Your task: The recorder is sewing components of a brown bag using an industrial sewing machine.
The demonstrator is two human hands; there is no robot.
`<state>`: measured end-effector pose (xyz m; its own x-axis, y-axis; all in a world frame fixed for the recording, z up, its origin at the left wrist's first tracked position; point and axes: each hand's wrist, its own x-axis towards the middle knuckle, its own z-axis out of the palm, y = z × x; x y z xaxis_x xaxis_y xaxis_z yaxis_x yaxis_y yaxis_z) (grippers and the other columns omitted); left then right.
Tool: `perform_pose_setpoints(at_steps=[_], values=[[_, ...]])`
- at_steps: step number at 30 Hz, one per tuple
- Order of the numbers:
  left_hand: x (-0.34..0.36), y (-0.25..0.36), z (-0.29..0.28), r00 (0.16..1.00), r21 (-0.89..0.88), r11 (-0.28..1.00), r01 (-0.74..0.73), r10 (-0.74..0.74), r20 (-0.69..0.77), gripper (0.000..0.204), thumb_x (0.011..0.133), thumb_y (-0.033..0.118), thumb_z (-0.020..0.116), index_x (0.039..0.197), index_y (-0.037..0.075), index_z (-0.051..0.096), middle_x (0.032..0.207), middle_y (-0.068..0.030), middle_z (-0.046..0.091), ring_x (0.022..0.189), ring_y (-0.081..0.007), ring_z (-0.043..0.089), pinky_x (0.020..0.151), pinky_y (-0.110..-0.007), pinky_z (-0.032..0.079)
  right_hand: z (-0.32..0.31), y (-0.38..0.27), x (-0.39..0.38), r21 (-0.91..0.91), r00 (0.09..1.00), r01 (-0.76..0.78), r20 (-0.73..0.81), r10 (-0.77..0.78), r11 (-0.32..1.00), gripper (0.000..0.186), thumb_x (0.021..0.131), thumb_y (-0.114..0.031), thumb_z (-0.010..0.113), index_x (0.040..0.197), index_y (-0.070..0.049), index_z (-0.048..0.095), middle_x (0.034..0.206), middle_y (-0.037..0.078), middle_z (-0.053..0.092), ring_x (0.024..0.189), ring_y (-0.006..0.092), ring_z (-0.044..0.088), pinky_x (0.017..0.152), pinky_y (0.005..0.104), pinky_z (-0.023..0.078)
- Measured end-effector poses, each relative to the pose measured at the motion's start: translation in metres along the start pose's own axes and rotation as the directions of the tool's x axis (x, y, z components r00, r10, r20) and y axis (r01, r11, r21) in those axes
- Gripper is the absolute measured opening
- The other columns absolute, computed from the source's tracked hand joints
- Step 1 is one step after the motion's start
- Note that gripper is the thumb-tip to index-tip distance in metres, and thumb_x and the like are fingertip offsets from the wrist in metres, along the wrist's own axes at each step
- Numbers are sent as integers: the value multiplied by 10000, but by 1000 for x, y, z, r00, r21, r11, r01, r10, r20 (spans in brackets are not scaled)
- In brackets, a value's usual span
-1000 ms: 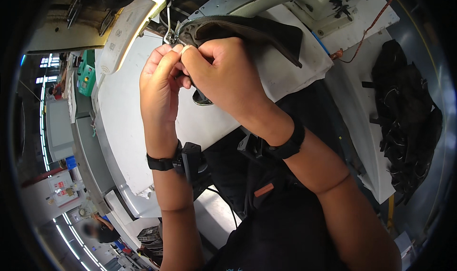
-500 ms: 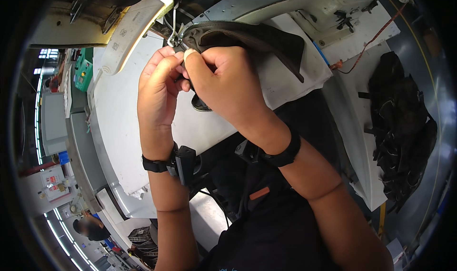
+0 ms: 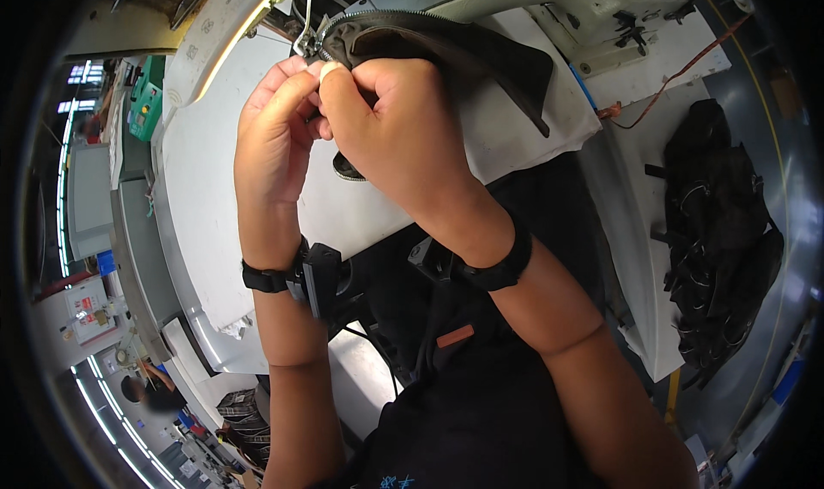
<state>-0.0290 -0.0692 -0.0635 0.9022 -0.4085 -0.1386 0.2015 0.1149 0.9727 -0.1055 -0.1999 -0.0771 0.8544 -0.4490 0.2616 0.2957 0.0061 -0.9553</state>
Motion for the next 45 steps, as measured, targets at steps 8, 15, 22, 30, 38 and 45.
perform_pose_setpoints(at_steps=[8,15,22,30,38,45], values=[[3,2,-1,1000,-35,999,12,-11,30,153,961,167,768,1015,79,655,847,-9,686,720,-81,675,575,-208,525,2,-3,2,-31,999,-24,-24,23,999,400,985,-133,617,614,16,623,498,22,565,452,46,464,426,272,338],[2,1,-5,997,-91,995,36,-30,66,138,989,138,734,1060,62,644,880,-19,685,762,-97,690,610,-226,574,2,-3,7,-47,999,-51,-21,50,998,438,993,-140,607,585,10,564,482,-9,492,461,38,410,433,292,303],[3,0,-7,996,-149,987,55,-44,76,153,999,108,709,1114,56,623,905,-33,682,796,-117,703,623,-246,606,2,-3,8,-49,998,-56,-26,55,997,445,991,-140,615,581,9,526,483,-27,430,482,37,358,446,307,280],[0,-2,-2,998,-178,983,47,-39,47,122,1003,99,697,1090,60,622,856,-52,704,738,-109,698,604,-219,588,-4,2,16,-72,991,-121,42,124,990,449,970,-160,607,572,10,487,489,-32,393,492,41,344,451,312,279],[3,-2,-10,993,-172,983,65,-47,105,161,1028,85,676,1168,19,631,932,-60,697,792,-129,693,645,-269,594,-5,-1,18,-48,984,-162,61,165,986,411,961,-158,597,594,26,580,493,-25,459,490,35,387,458,295,311],[8,-3,-15,991,-194,977,86,-63,121,172,1028,111,687,1164,29,620,878,-76,710,752,-110,693,626,-212,589,-8,3,24,-88,980,-162,99,170,983,399,993,-183,606,654,22,646,549,-1,561,518,43,470,484,276,365]])
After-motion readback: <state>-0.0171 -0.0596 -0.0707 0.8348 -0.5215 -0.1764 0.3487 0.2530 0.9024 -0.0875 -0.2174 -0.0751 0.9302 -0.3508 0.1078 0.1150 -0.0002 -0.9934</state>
